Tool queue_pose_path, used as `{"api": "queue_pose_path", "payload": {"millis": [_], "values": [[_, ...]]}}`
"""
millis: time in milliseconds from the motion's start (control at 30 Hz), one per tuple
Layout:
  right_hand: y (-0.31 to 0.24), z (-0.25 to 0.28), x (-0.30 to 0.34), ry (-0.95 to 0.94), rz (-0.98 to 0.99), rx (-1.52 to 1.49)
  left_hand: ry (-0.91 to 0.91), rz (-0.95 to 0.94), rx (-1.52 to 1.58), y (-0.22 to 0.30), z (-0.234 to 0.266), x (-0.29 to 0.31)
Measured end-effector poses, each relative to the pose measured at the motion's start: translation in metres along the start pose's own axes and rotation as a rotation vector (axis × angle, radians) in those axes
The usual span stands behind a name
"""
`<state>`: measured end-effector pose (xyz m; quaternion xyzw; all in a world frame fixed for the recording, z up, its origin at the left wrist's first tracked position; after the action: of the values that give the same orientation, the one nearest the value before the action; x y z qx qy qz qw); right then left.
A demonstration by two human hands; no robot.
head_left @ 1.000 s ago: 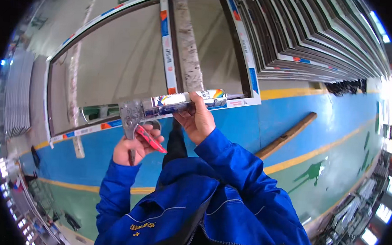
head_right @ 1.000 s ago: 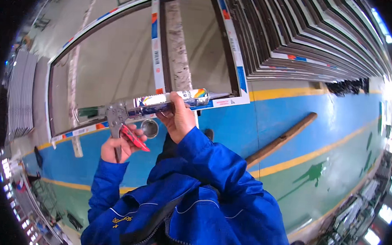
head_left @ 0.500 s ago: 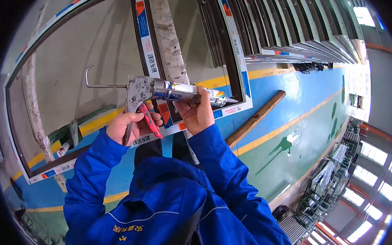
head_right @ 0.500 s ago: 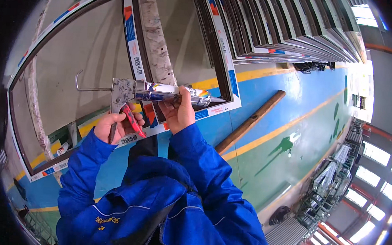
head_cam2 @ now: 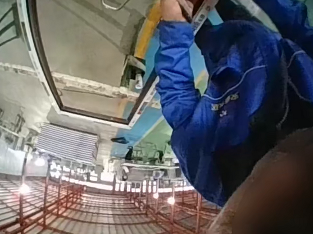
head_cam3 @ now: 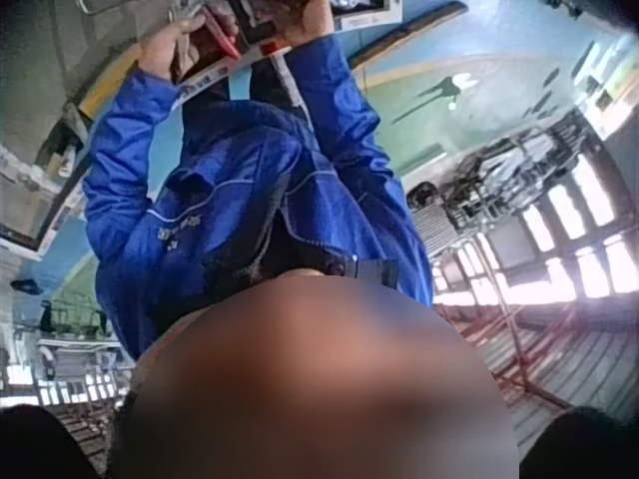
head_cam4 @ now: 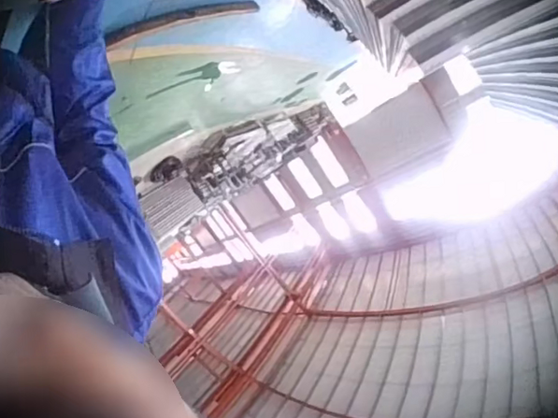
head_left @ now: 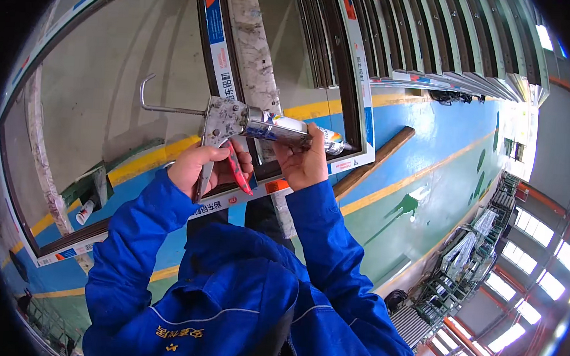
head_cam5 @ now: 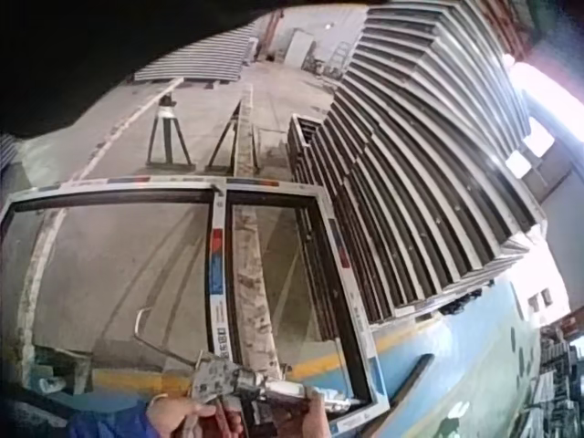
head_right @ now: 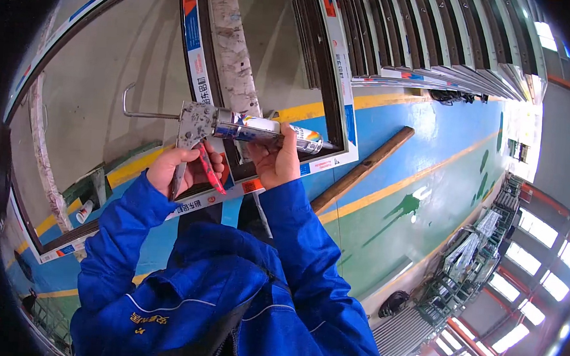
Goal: Applying and smoothing sealant along the edges of a metal window frame.
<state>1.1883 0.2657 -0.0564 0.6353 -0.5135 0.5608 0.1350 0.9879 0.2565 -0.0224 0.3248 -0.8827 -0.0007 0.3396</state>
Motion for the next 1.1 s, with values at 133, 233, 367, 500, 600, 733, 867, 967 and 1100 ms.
{"api": "queue_pose_path", "payload": {"millis": [133, 233, 367, 500, 600, 733, 867, 967, 1100], "values": [[-0.004, 0.000, -0.003, -0.016, 0.013, -0.023, 0.018, 0.041, -0.020, 0.004, -0.002, -0.007], [-0.006, 0.001, -0.006, -0.016, 0.028, -0.032, 0.019, 0.042, -0.063, 0.007, -0.001, -0.014], [-0.011, -0.002, -0.007, -0.009, 0.023, -0.030, -0.060, 0.014, -0.078, 0.011, 0.000, -0.024], [-0.011, 0.002, -0.013, -0.007, 0.047, -0.028, 0.007, 0.027, -0.097, 0.013, -0.004, -0.024], [-0.010, -0.001, -0.010, 0.040, 0.046, -0.025, -0.025, 0.010, -0.164, 0.014, -0.001, -0.024], [-0.007, 0.002, -0.013, 0.041, 0.036, -0.050, 0.081, 0.032, -0.148, 0.009, 0.010, -0.023], [-0.007, -0.001, -0.010, 0.051, 0.044, -0.061, 0.121, 0.075, -0.154, 0.007, 0.011, -0.024], [-0.007, 0.001, -0.011, 0.042, 0.051, -0.059, 0.123, 0.052, -0.218, 0.007, 0.012, -0.027], [-0.007, 0.001, -0.012, 0.029, 0.049, -0.051, 0.150, 0.053, -0.222, 0.008, 0.006, -0.022]]}}
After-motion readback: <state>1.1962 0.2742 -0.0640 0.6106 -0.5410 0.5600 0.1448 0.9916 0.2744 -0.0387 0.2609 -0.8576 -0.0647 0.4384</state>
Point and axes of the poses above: each hand's wrist, its own x-axis away from the middle knuckle, its own z-axis out of the back of the hand, y = z × x, the point moved 5 cm from there along -x, towards the middle knuckle, and after that the axes turned 5 degrees about y, right-handed, at the moved point
